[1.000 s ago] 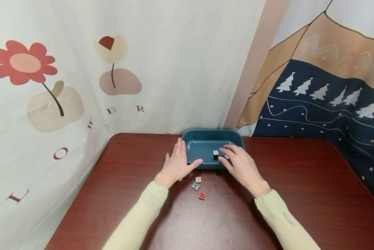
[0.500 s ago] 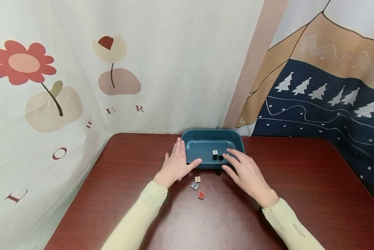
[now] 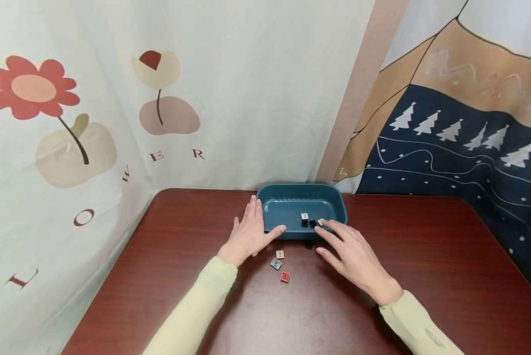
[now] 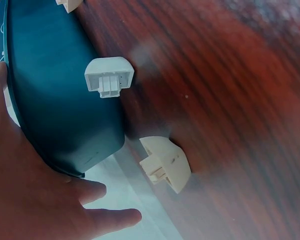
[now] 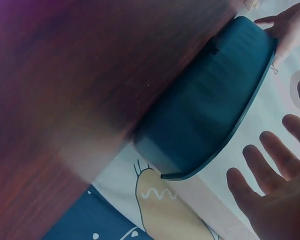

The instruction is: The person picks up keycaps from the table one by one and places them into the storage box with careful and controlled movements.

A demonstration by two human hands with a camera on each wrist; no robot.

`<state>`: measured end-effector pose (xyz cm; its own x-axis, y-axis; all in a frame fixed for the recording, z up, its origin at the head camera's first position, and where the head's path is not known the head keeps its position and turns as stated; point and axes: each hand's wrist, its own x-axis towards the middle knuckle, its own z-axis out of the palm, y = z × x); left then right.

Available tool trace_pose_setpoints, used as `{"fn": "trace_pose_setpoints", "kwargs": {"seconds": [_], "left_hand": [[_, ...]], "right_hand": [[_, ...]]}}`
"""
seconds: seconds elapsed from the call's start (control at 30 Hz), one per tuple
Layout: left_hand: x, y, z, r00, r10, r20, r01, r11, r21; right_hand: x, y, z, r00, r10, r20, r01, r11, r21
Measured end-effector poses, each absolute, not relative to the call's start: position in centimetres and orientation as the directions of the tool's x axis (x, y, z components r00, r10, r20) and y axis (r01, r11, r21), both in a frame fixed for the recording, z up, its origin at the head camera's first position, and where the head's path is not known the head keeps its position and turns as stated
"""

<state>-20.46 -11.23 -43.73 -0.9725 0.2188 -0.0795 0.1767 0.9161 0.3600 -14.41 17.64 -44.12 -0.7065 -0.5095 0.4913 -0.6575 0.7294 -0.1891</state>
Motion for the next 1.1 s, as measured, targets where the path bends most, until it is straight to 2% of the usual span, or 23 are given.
{"fn": "trace_pose_setpoints", "kwargs": {"seconds": [0.5, 0.9, 1.1], "left_hand": [[-20.4, -11.1, -43.7, -0.975, 0.213, -0.067, 0.176, 0.916, 0.362], [-20.4, -11.2, -43.6, -0.974, 0.212, -0.076, 0.170, 0.915, 0.367], [-20.4, -11.2, -43.7, -0.975, 0.212, -0.068, 0.172, 0.912, 0.373]], "right_hand": [[-14.0, 16.8, -43.9, -0.648, -0.608, 0.459, -0.723, 0.680, -0.119], [-14.6, 15.6, -43.6, -0.677, -0.686, 0.266, -0.730, 0.671, -0.129], [-15.0, 15.1, -43.9, -0.670, -0.706, 0.228, -0.739, 0.662, -0.123]]}}
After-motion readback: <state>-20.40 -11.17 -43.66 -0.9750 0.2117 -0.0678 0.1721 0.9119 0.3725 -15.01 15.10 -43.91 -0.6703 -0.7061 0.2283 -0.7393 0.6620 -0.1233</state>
